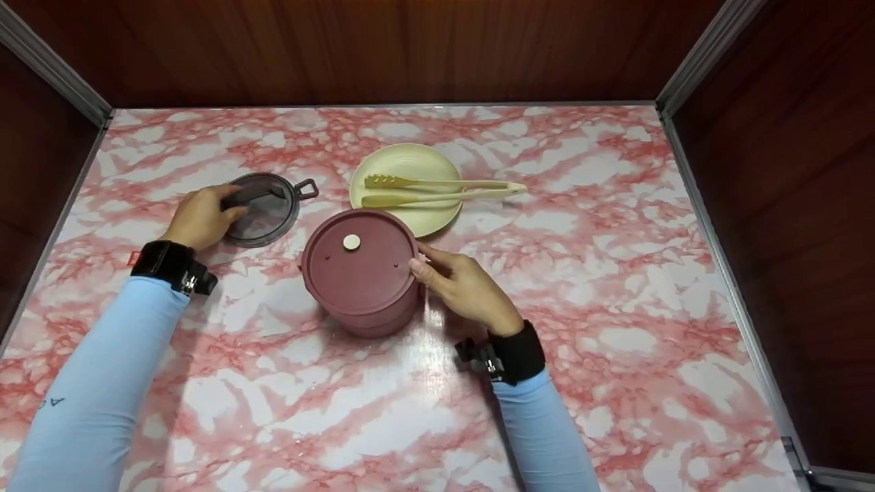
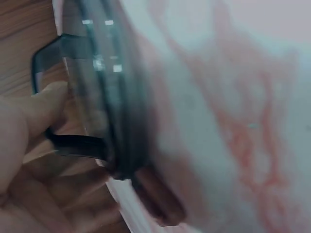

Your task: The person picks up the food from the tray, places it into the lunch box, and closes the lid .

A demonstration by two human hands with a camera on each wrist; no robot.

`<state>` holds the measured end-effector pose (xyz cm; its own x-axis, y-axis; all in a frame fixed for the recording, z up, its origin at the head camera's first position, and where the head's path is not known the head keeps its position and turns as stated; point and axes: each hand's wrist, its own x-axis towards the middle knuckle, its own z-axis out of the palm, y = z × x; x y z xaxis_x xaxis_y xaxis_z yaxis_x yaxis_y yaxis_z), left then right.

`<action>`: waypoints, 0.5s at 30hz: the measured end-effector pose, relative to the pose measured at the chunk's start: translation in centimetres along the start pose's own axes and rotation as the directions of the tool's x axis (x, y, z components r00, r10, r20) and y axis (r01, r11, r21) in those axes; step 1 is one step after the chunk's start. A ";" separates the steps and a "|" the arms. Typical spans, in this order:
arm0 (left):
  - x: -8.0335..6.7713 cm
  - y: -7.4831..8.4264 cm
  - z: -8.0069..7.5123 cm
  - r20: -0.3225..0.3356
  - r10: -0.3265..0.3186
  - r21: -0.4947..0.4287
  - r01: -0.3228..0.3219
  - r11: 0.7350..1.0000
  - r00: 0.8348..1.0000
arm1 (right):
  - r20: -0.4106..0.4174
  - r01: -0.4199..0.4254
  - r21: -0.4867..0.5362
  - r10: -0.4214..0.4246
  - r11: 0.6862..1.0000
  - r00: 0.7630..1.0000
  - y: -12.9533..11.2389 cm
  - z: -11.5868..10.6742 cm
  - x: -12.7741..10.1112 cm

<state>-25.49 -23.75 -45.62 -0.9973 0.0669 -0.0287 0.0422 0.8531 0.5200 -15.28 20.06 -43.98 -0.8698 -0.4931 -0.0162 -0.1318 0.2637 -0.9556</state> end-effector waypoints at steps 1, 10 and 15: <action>0.0 -0.1 0.1 -0.005 0.003 0.007 -0.003 1.000 1.000 | 0.002 0.000 0.004 0.000 1.000 1.000 0.0 0.0 0.0; 0.3 -0.6 -0.6 0.043 0.016 -0.037 -0.015 0.999 0.999 | 0.023 0.005 -0.011 -0.005 1.000 1.000 0.2 -0.4 0.0; -0.2 -0.4 -1.1 0.071 0.033 -0.037 -0.030 0.999 0.997 | 0.033 -0.004 -0.011 0.005 1.000 0.999 0.2 -0.4 -0.2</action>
<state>-25.41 -24.64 -44.84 -0.9887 0.1311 -0.0721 0.0699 0.8309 0.5521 -15.32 20.53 -44.10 -0.8541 -0.5192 -0.0305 -0.1334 0.2752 -0.9521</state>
